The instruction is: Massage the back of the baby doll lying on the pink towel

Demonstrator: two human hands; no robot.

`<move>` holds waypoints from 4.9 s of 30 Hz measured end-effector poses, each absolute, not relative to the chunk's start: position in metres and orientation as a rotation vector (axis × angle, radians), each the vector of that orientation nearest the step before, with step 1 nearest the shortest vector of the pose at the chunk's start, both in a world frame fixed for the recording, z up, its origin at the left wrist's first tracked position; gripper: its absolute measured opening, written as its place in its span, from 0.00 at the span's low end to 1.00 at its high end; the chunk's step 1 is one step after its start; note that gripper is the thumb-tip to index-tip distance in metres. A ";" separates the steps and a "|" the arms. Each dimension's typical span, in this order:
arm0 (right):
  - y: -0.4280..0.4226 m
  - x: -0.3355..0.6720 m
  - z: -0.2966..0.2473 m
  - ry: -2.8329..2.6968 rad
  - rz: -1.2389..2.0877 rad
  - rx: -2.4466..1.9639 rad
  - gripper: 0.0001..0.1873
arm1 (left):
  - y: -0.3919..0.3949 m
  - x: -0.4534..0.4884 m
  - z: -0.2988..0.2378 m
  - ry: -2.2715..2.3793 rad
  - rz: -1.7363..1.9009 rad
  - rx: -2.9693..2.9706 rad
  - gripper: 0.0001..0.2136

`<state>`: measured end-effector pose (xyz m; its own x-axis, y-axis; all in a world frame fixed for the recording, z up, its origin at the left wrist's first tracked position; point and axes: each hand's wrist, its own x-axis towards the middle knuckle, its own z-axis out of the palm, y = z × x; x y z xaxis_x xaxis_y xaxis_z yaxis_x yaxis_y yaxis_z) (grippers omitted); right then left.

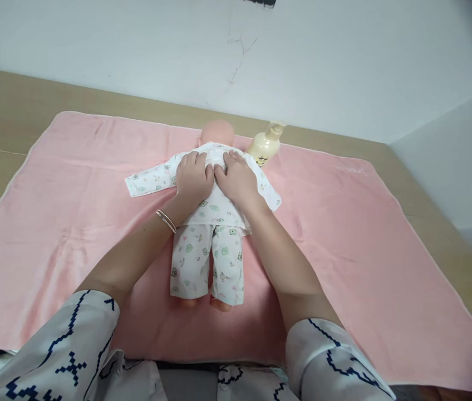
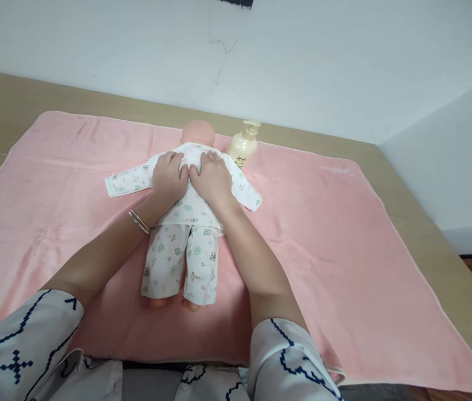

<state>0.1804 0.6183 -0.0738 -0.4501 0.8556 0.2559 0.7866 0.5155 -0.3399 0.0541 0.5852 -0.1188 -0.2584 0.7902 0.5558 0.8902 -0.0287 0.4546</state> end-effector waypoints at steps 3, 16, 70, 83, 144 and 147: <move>0.631 0.181 -0.082 -2.350 0.334 -1.346 0.33 | 0.593 0.051 -0.124 -2.108 -1.200 -1.895 0.21; 0.646 0.182 -0.095 -2.283 0.396 -1.357 0.38 | 0.601 0.046 -0.131 -2.201 -1.317 -1.880 0.28; 0.628 0.177 -0.082 -2.264 0.181 -1.343 0.22 | 0.589 0.056 -0.112 -2.063 -1.083 -1.915 0.15; 0.623 0.174 -0.088 -2.245 0.074 -1.216 0.17 | 0.595 0.046 -0.119 -1.924 -1.154 -1.986 0.10; 0.613 0.175 -0.085 -2.180 0.044 -1.346 0.19 | 0.589 0.048 -0.115 -1.943 -1.202 -2.016 0.16; 0.619 0.175 -0.089 -2.161 0.079 -1.291 0.18 | 0.592 0.048 -0.121 -2.010 -1.236 -1.962 0.17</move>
<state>0.1750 0.6189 -0.0886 -0.3357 0.8154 0.4716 0.7789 0.5219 -0.3478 0.0479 0.5923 -0.1209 -0.1811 0.8069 0.5622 0.8658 -0.1403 0.4803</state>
